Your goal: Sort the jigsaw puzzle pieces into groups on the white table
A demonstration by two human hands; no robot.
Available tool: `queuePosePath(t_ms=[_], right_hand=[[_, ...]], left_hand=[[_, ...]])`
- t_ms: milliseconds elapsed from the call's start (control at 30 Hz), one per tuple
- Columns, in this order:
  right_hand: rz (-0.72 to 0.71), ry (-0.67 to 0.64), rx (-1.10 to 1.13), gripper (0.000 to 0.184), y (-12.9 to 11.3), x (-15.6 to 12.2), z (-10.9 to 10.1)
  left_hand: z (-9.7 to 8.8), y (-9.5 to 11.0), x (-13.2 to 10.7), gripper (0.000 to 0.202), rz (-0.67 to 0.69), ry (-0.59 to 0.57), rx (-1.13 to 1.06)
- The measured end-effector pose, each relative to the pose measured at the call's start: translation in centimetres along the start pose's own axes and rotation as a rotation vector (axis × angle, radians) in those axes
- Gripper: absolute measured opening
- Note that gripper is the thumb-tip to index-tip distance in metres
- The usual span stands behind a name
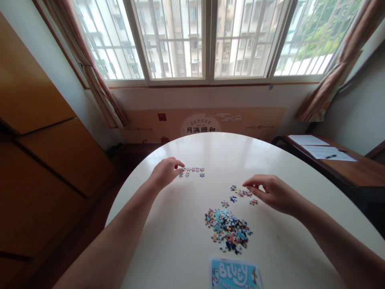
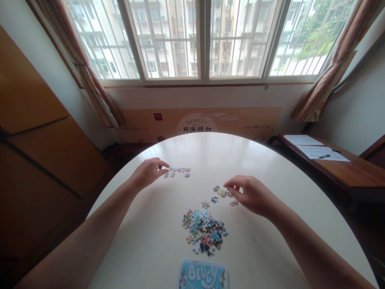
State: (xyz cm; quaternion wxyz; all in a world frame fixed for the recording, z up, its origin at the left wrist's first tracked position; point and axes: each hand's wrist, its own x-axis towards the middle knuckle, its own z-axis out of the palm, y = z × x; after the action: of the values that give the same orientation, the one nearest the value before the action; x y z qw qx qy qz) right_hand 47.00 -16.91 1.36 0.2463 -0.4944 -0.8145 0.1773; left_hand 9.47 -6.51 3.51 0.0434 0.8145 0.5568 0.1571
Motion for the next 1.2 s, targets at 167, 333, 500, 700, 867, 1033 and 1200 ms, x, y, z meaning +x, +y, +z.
queuePosePath(t_ms=[167,333,500,700,867,1033,1200], right_hand=[[-0.005,-0.003,0.001,0.024,-0.2,0.1,0.0],[-0.007,-0.008,0.008,0.022,-0.1,0.1,0.3],[-0.010,-0.011,0.002,0.024,0.0,0.1,0.4],[-0.002,-0.026,-0.004,0.022,-0.3,0.1,0.4],[-0.004,-0.036,0.001,0.022,-0.3,0.1,0.3],[-0.007,-0.019,0.002,0.022,-0.4,0.1,0.3],[-0.019,-0.019,0.011,0.022,-0.2,0.1,0.4]], left_hand=[[-1.1,-1.1,0.0,0.023,-0.139,0.055,0.043],[-0.1,-0.7,0.2,0.024,-0.072,-0.058,0.036],[1.3,0.1,0.2,0.027,-0.002,-0.100,0.007],[2.1,-0.2,0.3,0.027,0.018,-0.118,0.011],[1.8,-0.1,0.2,0.027,0.005,-0.133,0.017],[1.7,0.0,0.1,0.027,0.001,-0.137,0.008],[1.9,-0.3,0.2,0.025,0.014,-0.129,-0.013]])
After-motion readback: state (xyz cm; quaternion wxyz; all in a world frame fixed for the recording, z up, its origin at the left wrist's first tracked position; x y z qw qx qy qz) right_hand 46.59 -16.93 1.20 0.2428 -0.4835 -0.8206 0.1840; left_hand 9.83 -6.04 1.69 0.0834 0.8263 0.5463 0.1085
